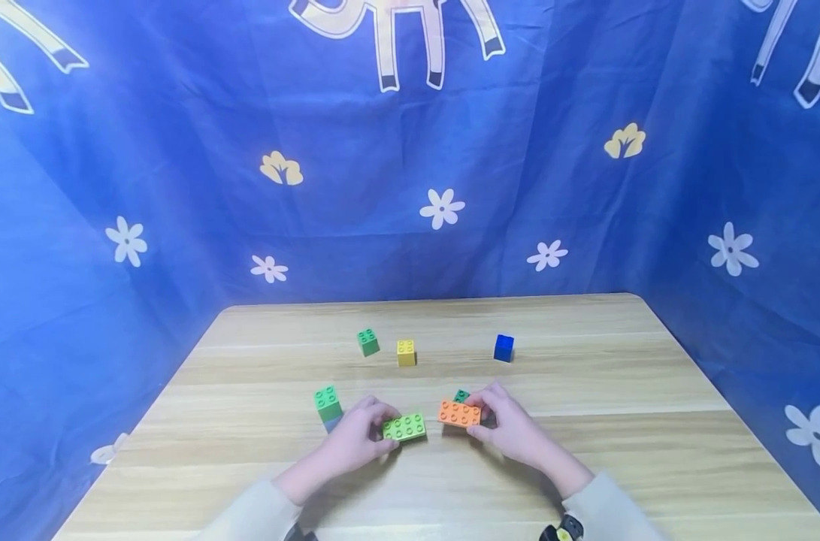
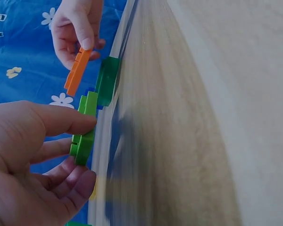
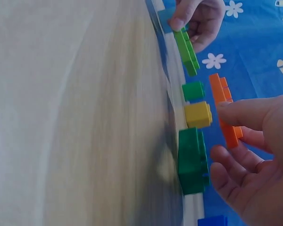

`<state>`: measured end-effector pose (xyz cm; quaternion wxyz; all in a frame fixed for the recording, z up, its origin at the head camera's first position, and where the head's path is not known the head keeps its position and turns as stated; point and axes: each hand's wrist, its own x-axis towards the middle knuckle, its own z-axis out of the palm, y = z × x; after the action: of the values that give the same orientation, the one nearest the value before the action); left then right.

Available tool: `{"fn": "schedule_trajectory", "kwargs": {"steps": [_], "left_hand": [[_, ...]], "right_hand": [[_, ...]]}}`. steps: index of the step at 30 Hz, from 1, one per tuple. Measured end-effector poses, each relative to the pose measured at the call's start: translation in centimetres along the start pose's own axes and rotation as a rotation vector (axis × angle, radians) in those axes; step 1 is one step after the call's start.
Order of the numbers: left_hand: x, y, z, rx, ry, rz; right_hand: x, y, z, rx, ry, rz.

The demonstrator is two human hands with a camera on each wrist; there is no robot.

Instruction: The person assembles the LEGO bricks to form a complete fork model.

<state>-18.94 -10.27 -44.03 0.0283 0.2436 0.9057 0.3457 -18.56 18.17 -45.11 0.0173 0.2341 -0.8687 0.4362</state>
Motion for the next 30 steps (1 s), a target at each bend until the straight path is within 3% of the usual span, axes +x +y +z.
{"fn": "schedule_trajectory", "kwargs": {"steps": [18,30], "left_hand": [[-1.4,-0.6,-0.6,0.001,-0.038,0.032],[-1.7,-0.9,-0.5,-0.002,-0.073,0.023]], "right_hand": [[-0.9,-1.5,2.0,0.011,-0.120,0.003],[-0.6,-0.9,2.9,-0.003,-0.122,0.003]]}}
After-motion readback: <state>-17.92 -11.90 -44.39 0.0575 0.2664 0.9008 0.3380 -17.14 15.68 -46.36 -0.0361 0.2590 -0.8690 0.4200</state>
